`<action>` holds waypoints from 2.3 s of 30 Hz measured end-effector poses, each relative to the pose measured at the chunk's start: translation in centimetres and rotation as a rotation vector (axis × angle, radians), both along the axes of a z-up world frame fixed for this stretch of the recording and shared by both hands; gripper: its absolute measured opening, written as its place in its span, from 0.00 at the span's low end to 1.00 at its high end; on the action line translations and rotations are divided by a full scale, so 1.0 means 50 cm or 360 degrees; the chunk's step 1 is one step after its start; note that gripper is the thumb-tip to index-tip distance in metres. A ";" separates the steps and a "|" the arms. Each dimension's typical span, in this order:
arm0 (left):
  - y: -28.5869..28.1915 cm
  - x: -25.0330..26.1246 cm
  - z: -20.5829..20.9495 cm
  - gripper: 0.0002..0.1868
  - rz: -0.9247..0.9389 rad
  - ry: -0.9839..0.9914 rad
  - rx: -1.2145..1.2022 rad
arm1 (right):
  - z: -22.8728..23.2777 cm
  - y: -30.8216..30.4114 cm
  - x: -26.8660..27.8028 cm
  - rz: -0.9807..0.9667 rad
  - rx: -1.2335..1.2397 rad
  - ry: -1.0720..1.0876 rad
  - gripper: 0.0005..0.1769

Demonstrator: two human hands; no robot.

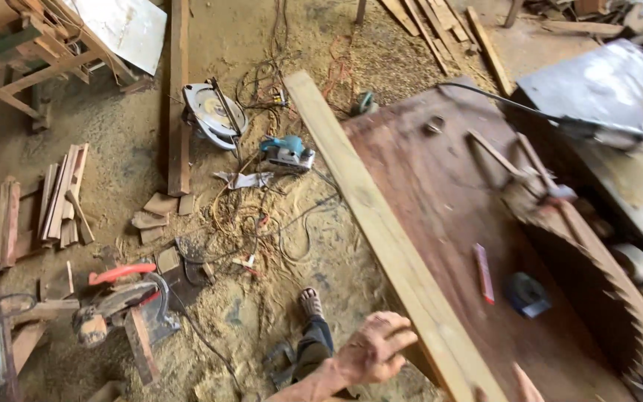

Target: Marking measurements on wooden boards and sanding the edges using an angle grinder

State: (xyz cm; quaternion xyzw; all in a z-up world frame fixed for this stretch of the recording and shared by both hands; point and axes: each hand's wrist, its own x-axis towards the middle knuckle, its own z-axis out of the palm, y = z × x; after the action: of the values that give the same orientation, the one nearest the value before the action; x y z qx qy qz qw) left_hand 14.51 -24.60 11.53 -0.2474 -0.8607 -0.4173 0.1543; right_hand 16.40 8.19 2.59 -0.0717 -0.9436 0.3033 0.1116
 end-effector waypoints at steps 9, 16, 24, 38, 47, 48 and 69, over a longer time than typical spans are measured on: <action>-0.557 -0.183 -0.031 0.20 0.0482 -0.0278 -0.0255 | 0.139 -0.608 -0.376 0.0534 0.0295 -0.0375 0.62; -0.735 -0.450 -0.041 0.22 0.0473 -0.0524 0.0179 | 0.169 -0.806 -0.599 0.0497 0.0269 -0.0637 0.71; -0.937 -0.863 -0.005 0.19 0.0500 -0.0613 0.0513 | 0.131 -0.977 -0.824 0.0558 0.0090 -0.0658 0.81; -1.000 -1.357 -0.287 0.33 -0.0585 -0.1939 0.0780 | 0.107 -1.048 -0.902 0.0216 0.0280 -0.1333 0.82; -0.879 -1.355 -0.324 0.54 -0.0540 -0.2490 0.1143 | 0.104 -1.013 -0.865 0.0072 0.0588 -0.1306 0.65; -0.838 -1.342 -0.358 0.55 -0.0443 -0.2548 0.1284 | 0.100 -0.988 -0.853 0.0081 0.0546 -0.1247 0.62; -0.565 -1.225 -0.454 0.36 0.0113 -0.2888 0.1081 | 0.051 -0.741 -0.699 -0.0140 0.0514 -0.1078 0.71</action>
State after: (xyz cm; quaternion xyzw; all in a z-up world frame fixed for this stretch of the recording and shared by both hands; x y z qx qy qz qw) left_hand -46.75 -52.87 -11.17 0.2528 -0.4930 -0.6709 -0.4929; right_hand -18.57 -28.85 5.15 -0.1899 -0.9588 0.1045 -0.1838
